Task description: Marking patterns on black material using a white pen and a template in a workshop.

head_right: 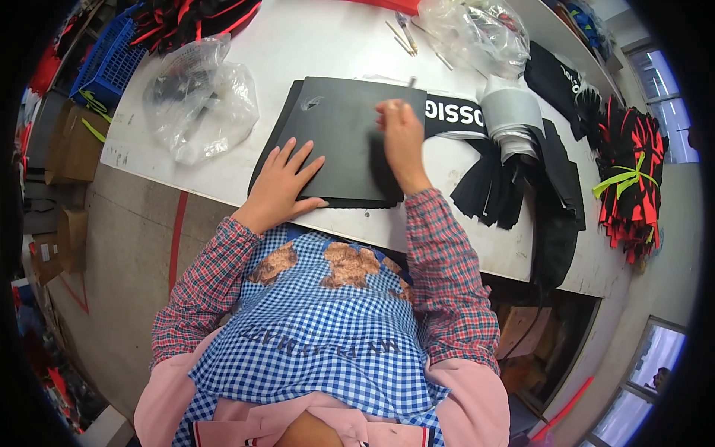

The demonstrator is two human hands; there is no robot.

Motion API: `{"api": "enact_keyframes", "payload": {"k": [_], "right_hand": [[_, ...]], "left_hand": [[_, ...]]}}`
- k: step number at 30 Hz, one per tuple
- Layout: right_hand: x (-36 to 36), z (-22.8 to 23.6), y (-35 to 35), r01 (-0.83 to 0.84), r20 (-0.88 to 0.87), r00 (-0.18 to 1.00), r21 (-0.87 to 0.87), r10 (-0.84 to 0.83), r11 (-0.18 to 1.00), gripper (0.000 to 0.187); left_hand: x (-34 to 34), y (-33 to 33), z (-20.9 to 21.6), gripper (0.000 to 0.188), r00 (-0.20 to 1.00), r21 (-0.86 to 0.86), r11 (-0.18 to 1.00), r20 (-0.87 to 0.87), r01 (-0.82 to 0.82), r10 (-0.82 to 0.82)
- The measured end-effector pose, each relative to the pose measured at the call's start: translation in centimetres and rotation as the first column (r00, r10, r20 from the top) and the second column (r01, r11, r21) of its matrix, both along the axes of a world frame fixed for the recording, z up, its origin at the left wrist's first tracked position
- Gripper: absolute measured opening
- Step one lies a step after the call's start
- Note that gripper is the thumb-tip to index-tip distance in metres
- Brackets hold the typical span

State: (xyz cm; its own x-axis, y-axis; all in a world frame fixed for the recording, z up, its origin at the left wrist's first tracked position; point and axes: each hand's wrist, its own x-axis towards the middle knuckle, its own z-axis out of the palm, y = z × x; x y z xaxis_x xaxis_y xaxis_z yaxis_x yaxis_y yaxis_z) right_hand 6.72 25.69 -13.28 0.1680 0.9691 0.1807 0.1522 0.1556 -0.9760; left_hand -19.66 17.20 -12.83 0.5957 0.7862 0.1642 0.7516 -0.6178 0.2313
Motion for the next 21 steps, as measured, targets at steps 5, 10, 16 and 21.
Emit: {"api": "enact_keyframes", "payload": {"k": [5, 10, 16, 21], "right_hand": [[5.9, 2.7, -6.0, 0.167, 0.078, 0.983, -0.017, -0.165, 0.986, 0.028], [7.5, 2.6, -10.2, 0.372, 0.124, 0.918, 0.058, -0.376, 0.926, 0.026], [1.4, 1.7, -13.0, -0.096, 0.558, 0.829, 0.205, -0.036, 0.974, 0.018], [-2.9, 1.7, -12.5, -0.355, 0.771, 0.626, 0.151, 0.115, 0.923, 0.024]], "left_hand": [[-0.2, -0.3, 0.9, 0.058, 0.998, 0.015, 1.000, 0.052, 0.021, -0.022], [-1.0, 0.0, 2.4, 0.026, 0.831, -0.077, 0.994, 0.546, -0.080, 0.109], [-3.4, 0.5, 3.4, 0.039, 0.485, -0.291, 0.916, 0.781, -0.276, 0.394], [-4.0, 0.7, 3.5, 0.045, 0.419, -0.317, 0.906, 0.809, -0.282, 0.413]]}}
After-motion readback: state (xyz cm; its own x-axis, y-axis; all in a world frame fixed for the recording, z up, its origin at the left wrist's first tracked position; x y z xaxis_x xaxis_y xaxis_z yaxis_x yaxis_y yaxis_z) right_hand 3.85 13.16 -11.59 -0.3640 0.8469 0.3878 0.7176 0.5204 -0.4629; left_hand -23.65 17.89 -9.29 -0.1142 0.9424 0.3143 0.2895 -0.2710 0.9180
